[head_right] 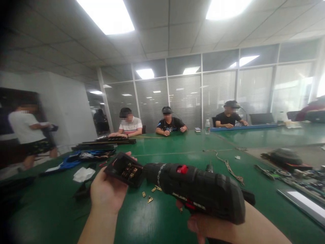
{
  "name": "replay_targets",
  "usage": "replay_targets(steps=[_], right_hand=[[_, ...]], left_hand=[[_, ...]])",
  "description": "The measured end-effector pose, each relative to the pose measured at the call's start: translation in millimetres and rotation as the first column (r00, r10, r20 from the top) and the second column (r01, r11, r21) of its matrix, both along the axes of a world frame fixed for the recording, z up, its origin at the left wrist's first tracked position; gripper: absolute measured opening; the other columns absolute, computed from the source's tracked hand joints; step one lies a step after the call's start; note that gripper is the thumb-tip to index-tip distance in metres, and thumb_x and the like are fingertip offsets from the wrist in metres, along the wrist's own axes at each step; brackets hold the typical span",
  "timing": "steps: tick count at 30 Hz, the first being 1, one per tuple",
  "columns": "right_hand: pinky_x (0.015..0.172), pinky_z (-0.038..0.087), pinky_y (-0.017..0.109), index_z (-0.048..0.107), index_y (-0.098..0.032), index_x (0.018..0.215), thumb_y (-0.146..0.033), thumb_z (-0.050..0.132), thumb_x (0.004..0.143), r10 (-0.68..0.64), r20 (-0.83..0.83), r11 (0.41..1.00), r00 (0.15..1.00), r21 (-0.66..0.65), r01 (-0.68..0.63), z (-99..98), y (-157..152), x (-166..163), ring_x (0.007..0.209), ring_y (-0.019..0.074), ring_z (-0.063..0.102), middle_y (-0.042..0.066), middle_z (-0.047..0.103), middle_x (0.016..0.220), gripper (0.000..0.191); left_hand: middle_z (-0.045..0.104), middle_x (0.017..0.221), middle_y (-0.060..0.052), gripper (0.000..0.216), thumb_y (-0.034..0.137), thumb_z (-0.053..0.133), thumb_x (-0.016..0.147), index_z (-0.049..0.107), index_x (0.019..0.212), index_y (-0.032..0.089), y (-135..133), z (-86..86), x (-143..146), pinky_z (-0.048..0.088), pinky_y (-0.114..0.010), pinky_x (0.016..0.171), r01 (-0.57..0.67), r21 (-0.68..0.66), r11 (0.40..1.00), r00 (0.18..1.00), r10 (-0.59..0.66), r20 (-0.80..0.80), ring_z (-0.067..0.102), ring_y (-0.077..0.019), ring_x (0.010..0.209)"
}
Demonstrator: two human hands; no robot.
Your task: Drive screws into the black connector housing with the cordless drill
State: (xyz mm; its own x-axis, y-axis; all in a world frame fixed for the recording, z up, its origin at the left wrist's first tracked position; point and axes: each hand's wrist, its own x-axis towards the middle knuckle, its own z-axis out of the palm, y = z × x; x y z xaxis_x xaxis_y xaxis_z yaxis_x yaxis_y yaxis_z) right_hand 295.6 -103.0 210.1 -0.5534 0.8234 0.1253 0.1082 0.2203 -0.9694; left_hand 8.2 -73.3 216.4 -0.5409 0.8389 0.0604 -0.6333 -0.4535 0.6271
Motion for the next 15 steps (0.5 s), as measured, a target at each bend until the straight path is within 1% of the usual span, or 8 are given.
replay_targets(steps=[2, 4, 6, 8, 10, 11, 13, 15], right_hand=[[0.067, 0.062, 0.030, 0.072, -0.023, 0.113, -0.034, 0.082, 0.075, -0.034, -0.002, 0.998, 0.999, -0.058, 0.034, 0.3, 0, 1, 0.062, 0.0173, 0.071, -0.003, 0.066, 0.062, 0.040], [0.064, 0.061, 0.030, 0.073, -0.024, 0.109, -0.035, 0.084, 0.072, -0.062, -0.019, 0.996, 0.998, -0.063, 0.060, -1.5, 0, 3, 0.059, 0.0178, 0.070, -0.003, 0.065, 0.060, 0.041], [0.060, 0.060, 0.030, 0.073, -0.024, 0.107, -0.038, 0.085, 0.070, -0.090, -0.034, 0.994, 0.995, -0.070, 0.088, -3.3, 0, 5, 0.057, 0.0185, 0.070, -0.003, 0.064, 0.058, 0.041], [0.061, 0.060, 0.030, 0.074, -0.025, 0.105, -0.041, 0.086, 0.069, -0.123, -0.039, 0.990, 0.992, -0.071, 0.120, -3.0, -2, 6, 0.057, 0.0188, 0.070, -0.002, 0.065, 0.057, 0.041], [0.060, 0.059, 0.029, 0.075, -0.027, 0.105, -0.042, 0.088, 0.067, -0.157, -0.054, 0.987, 0.986, -0.056, 0.154, 0.6, -5, 6, 0.057, 0.0178, 0.069, 0.000, 0.070, 0.064, 0.042], [0.059, 0.059, 0.028, 0.075, -0.029, 0.105, -0.041, 0.089, 0.066, -0.170, -0.073, 0.985, 0.983, -0.048, 0.167, 3.2, -7, 6, 0.056, 0.0167, 0.068, 0.000, 0.073, 0.071, 0.043], [0.056, 0.058, 0.026, 0.075, -0.032, 0.108, -0.039, 0.089, 0.065, -0.184, -0.116, 0.983, 0.976, -0.033, 0.181, 8.0, -10, 5, 0.054, 0.0148, 0.067, 0.001, 0.077, 0.085, 0.046], [0.054, 0.057, 0.026, 0.074, -0.035, 0.110, -0.039, 0.088, 0.067, -0.179, -0.133, 0.984, 0.975, -0.011, 0.179, 8.3, -9, 5, 0.053, 0.0142, 0.067, 0.002, 0.078, 0.093, 0.046]], left_hand=[[0.078, 0.096, -0.010, 0.024, 0.025, 0.053, 0.093, 0.075, 0.094, 0.014, 0, -1.4, -1, 0.060, -0.033, 0.074, 0.053, 0.001, 0.999, 0.998, -0.053, 0.025, 0.073, -0.0229, 0.088], [0.077, 0.092, -0.007, 0.023, 0.027, 0.055, 0.097, 0.074, 0.090, 0.015, 1, -3.6, -2, 0.059, -0.031, 0.076, 0.101, 0.022, 0.995, 0.994, -0.102, 0.043, 0.073, -0.0203, 0.087], [0.076, 0.091, -0.007, 0.025, 0.028, 0.056, 0.098, 0.074, 0.088, 0.015, 1, -6.2, -3, 0.057, -0.029, 0.077, 0.140, 0.039, 0.989, 0.990, -0.141, 0.030, 0.072, -0.0190, 0.084], [0.076, 0.089, -0.007, 0.025, 0.032, 0.059, 0.098, 0.075, 0.088, 0.014, 1, -8.3, -4, 0.057, -0.029, 0.075, 0.166, 0.045, 0.985, 0.986, -0.166, -0.018, 0.071, -0.0191, 0.081], [0.076, 0.088, -0.007, 0.025, 0.037, 0.068, 0.093, 0.077, 0.091, 0.013, -1, -9.3, -5, 0.056, -0.028, 0.073, 0.185, 0.058, 0.981, 0.979, -0.179, -0.100, 0.071, -0.0198, 0.081], [0.076, 0.088, -0.008, 0.028, 0.040, 0.074, 0.088, 0.077, 0.093, 0.013, -2, -9.3, -5, 0.056, -0.028, 0.073, 0.193, 0.066, 0.979, 0.972, -0.182, -0.145, 0.070, -0.0200, 0.082], [0.076, 0.091, -0.008, 0.041, 0.046, 0.086, 0.075, 0.078, 0.096, 0.012, -4, -8.6, -4, 0.056, -0.027, 0.073, 0.199, 0.079, 0.977, 0.961, -0.178, -0.213, 0.069, -0.0204, 0.084], [0.076, 0.091, -0.007, 0.053, 0.053, 0.090, 0.066, 0.077, 0.096, 0.013, -5, -7.8, -2, 0.056, -0.026, 0.072, 0.182, 0.071, 0.981, 0.958, -0.160, -0.237, 0.069, -0.0200, 0.084]])
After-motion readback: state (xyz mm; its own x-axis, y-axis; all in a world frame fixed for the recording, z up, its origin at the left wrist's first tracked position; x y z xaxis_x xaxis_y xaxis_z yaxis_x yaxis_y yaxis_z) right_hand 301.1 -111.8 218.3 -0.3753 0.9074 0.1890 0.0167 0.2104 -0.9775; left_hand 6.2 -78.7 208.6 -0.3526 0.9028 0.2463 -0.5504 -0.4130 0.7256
